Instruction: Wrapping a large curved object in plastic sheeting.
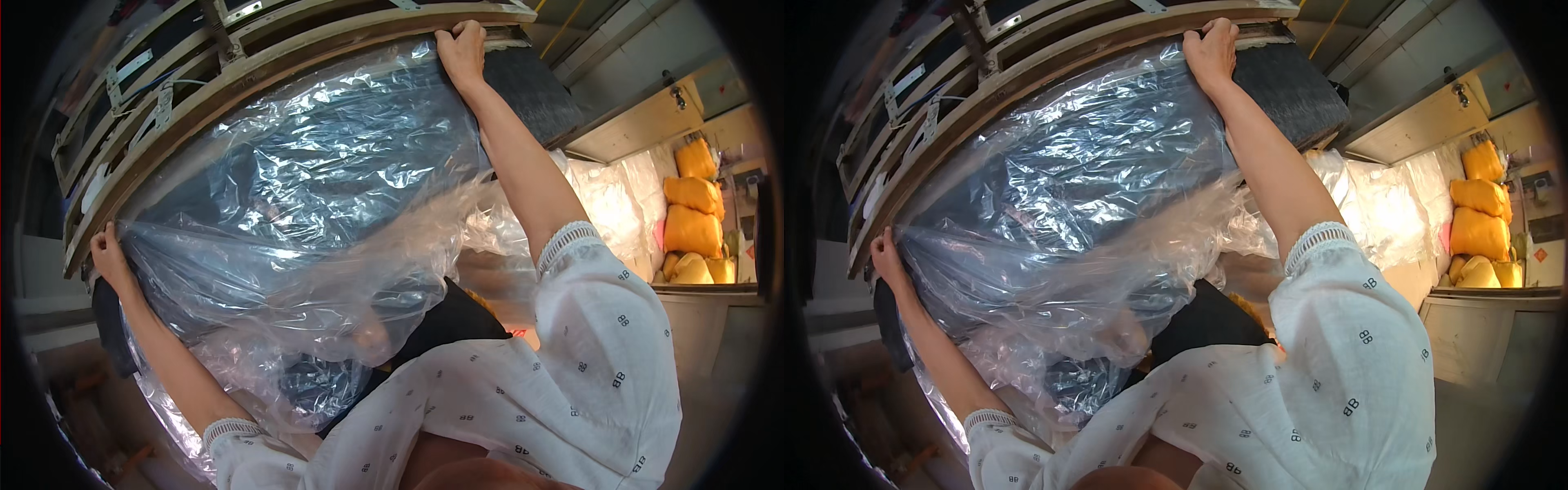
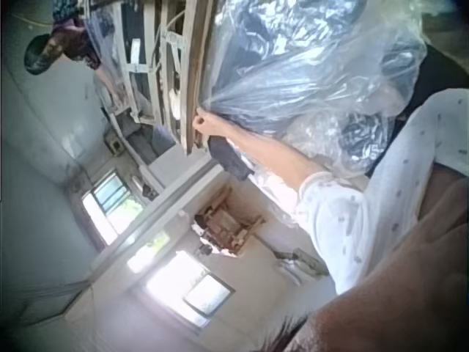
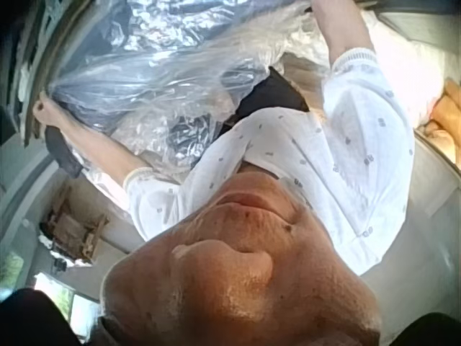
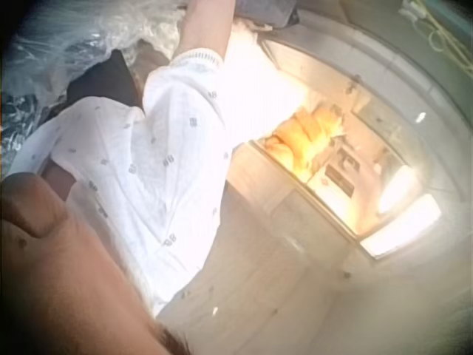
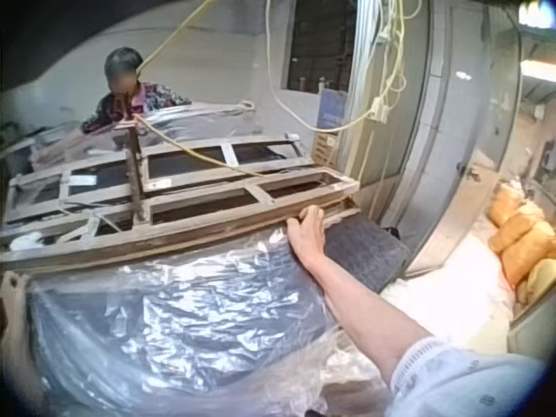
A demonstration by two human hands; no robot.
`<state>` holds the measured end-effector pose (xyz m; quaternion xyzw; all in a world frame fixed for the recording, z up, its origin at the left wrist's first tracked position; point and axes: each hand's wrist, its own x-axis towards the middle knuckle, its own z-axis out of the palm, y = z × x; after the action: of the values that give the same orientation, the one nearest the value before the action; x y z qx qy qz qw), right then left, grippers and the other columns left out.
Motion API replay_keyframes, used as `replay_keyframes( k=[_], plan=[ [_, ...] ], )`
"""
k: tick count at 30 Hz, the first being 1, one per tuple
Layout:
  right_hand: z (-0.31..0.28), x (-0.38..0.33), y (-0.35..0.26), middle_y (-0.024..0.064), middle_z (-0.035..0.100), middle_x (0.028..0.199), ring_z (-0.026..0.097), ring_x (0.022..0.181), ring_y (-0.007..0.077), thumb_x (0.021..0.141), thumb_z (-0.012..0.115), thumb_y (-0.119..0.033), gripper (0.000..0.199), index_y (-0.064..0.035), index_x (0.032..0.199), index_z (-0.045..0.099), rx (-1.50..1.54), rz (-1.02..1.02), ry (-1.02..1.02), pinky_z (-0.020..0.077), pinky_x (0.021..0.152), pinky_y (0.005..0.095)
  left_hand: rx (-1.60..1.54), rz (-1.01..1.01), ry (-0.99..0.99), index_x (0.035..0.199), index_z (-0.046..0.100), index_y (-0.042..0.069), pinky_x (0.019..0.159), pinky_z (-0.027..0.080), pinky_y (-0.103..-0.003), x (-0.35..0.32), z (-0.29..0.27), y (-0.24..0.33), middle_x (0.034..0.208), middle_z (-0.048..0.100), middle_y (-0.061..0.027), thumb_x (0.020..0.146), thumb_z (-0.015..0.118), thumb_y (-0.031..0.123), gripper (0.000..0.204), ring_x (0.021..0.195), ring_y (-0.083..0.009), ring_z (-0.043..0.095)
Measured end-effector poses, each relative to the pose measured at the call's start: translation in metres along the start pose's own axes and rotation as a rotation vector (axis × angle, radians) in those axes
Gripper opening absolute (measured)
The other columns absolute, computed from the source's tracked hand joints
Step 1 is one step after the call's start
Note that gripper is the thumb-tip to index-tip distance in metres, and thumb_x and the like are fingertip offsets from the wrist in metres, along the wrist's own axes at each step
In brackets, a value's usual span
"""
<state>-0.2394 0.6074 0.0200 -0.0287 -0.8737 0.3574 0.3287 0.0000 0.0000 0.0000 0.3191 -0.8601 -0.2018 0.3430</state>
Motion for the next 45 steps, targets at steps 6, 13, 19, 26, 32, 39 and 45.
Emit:
replay_keyframes(
  k=[6,13,19,26,32,39,45],
  plan=[
    [0.011,0.0,-0.005,0.0197,0.045,0.099,0.049,0.091,0.0381,0.076,0.053,-0.026,0.029,-0.0013,0.089,0.045,0.147,-0.033,0.046,0.0394,0.081,0.0436,-0.11,-0.042,0.012,0.085,0.056,-0.002,0.075,0.04,-0.03,-0.016,-0.04,0.016,0.081,0.056,-0.0101,0.082,0.059,0.038,0.041,0.075,-0.0205,0.051],
    [-0.018,-0.024,-0.024,0.0128,0.059,0.091,0.051,0.095,0.0337,0.076,0.057,-0.039,0.034,-0.0056,0.077,0.066,-0.168,0.085,-0.256,0.0381,0.079,0.0452,0.004,0.165,0.043,0.101,0.058,0.0,0.076,0.042,-0.034,-0.043,-0.06,0.021,0.09,0.061,-0.0168,0.091,0.045,0.035,0.039,0.086,-0.0297,0.057],
    [-0.055,-0.054,-0.022,0.004,0.059,0.078,0.054,0.083,0.0186,0.076,0.064,-0.028,0.022,-0.0071,0.08,0.064,0.206,-0.384,-0.413,0.042,0.076,0.0317,0.098,0.129,-0.068,0.096,0.059,-0.001,0.073,0.043,-0.03,-0.096,-0.124,-0.001,0.084,0.061,-0.0127,0.09,0.048,0.03,0.033,0.077,-0.0223,0.057],
    [-0.093,-0.067,-0.035,0.0057,0.062,0.084,0.057,0.081,0.0105,0.087,0.052,-0.009,0.01,-0.0009,0.092,0.049,0.799,-0.116,-0.599,0.044,0.074,0.0225,0.21,0.535,0.151,0.102,0.057,0.001,0.08,0.042,-0.032,-0.164,-0.124,0.121,0.097,0.057,-0.0111,0.086,0.051,0.01,0.02,0.09,-0.0235,0.055],
    [-0.127,-0.079,-0.039,0.005,0.06,0.087,0.056,0.084,0.0113,0.089,0.049,-0.009,0.011,-0.0021,0.098,0.047,0.921,-0.112,-0.646,0.0437,0.08,0.024,-0.269,0.976,-0.553,0.108,0.055,0.008,0.081,0.037,-0.035,-0.324,-0.071,0.292,0.102,0.058,-0.0094,0.075,0.064,0.02,0.036,0.093,-0.0225,0.053],
    [-0.149,-0.087,-0.067,0.0079,0.061,0.09,0.057,0.082,0.012,0.088,0.047,-0.006,0.024,0.0003,0.111,0.048,0.911,-0.255,-0.774,0.0466,0.077,0.0254,-0.158,0.704,-0.906,0.101,0.058,0.003,0.065,0.043,-0.033,-0.38,-0.009,0.257,0.085,0.06,-0.011,0.076,0.065,0.021,0.031,0.072,-0.0248,0.057],
    [-0.144,-0.103,-0.074,0.0071,0.06,0.105,0.057,0.092,0.0128,0.089,0.047,-0.008,0.038,-0.0053,0.127,0.043,0.84,-0.367,-0.895,0.0448,0.083,0.0252,-1.487,-0.857,-0.473,0.119,0.047,0.006,0.069,0.05,-0.031,-0.325,-0.146,0.165,0.1,0.057,-0.007,0.084,0.055,0.024,0.041,0.078,-0.0142,0.056]
  ],
)
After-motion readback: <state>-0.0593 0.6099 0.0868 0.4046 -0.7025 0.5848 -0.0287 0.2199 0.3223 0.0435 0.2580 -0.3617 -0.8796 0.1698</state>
